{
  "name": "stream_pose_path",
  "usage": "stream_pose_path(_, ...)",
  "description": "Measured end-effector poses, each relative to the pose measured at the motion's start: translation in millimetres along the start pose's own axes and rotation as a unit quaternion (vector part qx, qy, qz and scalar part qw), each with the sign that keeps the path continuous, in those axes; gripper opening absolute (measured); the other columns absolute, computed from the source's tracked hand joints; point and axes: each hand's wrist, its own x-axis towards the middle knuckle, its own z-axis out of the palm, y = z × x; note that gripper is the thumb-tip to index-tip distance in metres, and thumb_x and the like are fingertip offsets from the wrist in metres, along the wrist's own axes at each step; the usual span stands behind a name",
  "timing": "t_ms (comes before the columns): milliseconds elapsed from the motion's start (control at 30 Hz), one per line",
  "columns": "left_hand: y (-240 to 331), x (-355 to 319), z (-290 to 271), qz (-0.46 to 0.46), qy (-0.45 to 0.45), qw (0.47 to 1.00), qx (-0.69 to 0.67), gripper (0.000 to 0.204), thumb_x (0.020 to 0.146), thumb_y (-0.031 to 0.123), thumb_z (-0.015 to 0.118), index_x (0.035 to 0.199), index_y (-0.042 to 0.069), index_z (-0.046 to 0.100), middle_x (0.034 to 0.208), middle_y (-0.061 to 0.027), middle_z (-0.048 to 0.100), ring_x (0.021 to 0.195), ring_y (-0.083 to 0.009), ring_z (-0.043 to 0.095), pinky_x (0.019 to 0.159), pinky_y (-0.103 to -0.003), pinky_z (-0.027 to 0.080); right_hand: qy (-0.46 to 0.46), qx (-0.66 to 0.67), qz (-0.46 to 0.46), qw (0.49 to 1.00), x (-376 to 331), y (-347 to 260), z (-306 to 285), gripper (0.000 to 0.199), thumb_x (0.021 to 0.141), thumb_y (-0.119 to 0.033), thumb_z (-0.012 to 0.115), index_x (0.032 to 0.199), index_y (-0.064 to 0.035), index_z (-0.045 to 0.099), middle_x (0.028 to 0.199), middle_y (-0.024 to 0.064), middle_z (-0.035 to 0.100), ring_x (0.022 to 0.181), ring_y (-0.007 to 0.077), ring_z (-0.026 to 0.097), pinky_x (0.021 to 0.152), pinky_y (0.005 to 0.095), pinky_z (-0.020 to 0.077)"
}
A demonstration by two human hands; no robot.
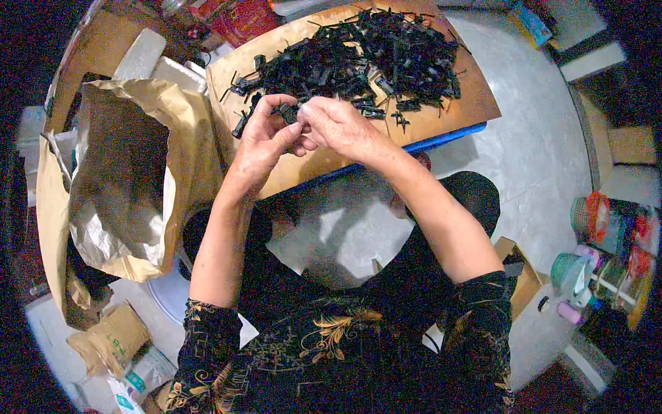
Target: Inspecting and sorting small black plastic components from a pile into a bucket.
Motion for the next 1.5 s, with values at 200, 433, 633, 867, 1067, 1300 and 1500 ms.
stream_pose_path(200, -4.9, 2.4, -5.7, -0.006, 0.001, 1.000, 0.030, 0.025, 0.086, 0.001, 0.052, 0.106, 0.003, 0.039, 0.077, -0.0081, 0.056, 0.067, -0.0125, 0.060, 0.055, -0.023, 0.050, -0.010, -0.046, 0.036, 0.998, 3.6, 6.3, 5.2, 0.029, 0.095, -0.030, 0.040, 0.088, -0.0036, 0.051, 0.070, -0.0015, 0.050, 0.063, 0.0056, 0.046, 0.057, 0.0211, 0.0380)
stream_pose_path(433, -11.7, 8.6, -10.4, 0.011, 0.023, 0.994, 0.105, 0.023, 0.085, -0.001, 0.052, 0.103, 0.004, 0.040, 0.074, -0.0073, 0.058, 0.065, -0.0116, 0.060, 0.054, -0.023, 0.050, 0.035, -0.083, 0.026, 0.996, 11.3, 18.7, 13.1, 0.022, 0.094, -0.021, 0.042, 0.086, -0.0012, 0.050, 0.070, 0.0028, 0.052, 0.064, 0.0104, 0.052, 0.058, 0.0263, 0.0443)
stream_pose_path(633, -10.4, 6.6, -6.6, 0.058, 0.104, 0.948, 0.295, 0.027, 0.080, 0.000, 0.055, 0.103, 0.005, 0.042, 0.071, -0.0178, 0.059, 0.063, -0.0265, 0.063, 0.054, -0.034, 0.049, 0.075, -0.172, 0.003, 0.982, 19.9, 28.7, 19.4, 0.019, 0.093, -0.018, 0.042, 0.086, -0.0021, 0.048, 0.066, 0.0018, 0.044, 0.063, 0.0104, 0.043, 0.058, 0.0270, 0.0391)
stream_pose_path(867, -16.2, 14.0, -7.0, 0.117, 0.124, 0.930, 0.325, 0.023, 0.082, 0.005, 0.055, 0.102, 0.005, 0.042, 0.070, -0.0148, 0.058, 0.062, -0.0229, 0.062, 0.054, -0.032, 0.048, -0.001, -0.079, 0.062, 0.995, 25.5, 20.4, -6.8, 0.024, 0.090, -0.026, 0.050, 0.089, -0.0020, 0.052, 0.068, 0.0040, 0.048, 0.065, 0.0117, 0.048, 0.060, 0.0270, 0.0410)
stream_pose_path(1067, -5.1, 17.1, -11.8, -0.039, 0.166, 0.982, -0.075, 0.020, 0.092, 0.028, 0.046, 0.086, 0.009, 0.045, 0.065, -0.0021, 0.053, 0.054, -0.0109, 0.056, 0.047, -0.020, 0.044, 0.116, -0.543, 0.054, 0.830, -2.9, 36.0, -74.4, 0.027, 0.078, -0.028, 0.058, 0.091, -0.0046, 0.056, 0.075, 0.0161, 0.061, 0.070, 0.0357, 0.059, 0.063, 0.0418, 0.0461)
stream_pose_path(1300, -14.4, 8.7, -5.1, -0.115, 0.131, 0.957, -0.233, 0.026, 0.093, 0.032, 0.044, 0.079, 0.010, 0.044, 0.065, -0.0042, 0.053, 0.056, -0.0172, 0.057, 0.048, -0.024, 0.047, 0.098, -0.667, 0.107, 0.731, -10.0, 65.7, -75.1, 0.029, 0.076, -0.025, 0.060, 0.096, -0.0057, 0.053, 0.076, 0.0181, 0.061, 0.074, 0.0365, 0.059, 0.064, 0.0465, 0.0473)
stream_pose_path(1500, -26.4, 7.7, 6.9, -0.113, 0.089, 0.976, -0.166, 0.009, 0.086, 0.009, 0.045, 0.090, 0.002, 0.050, 0.072, -0.0068, 0.054, 0.060, -0.0169, 0.058, 0.050, -0.025, 0.047, 0.150, -0.523, 0.032, 0.839, 0.3, 57.8, -69.5, 0.024, 0.076, -0.027, 0.061, 0.085, -0.0041, 0.057, 0.074, 0.0168, 0.059, 0.070, 0.0345, 0.059, 0.060, 0.0429, 0.0442)
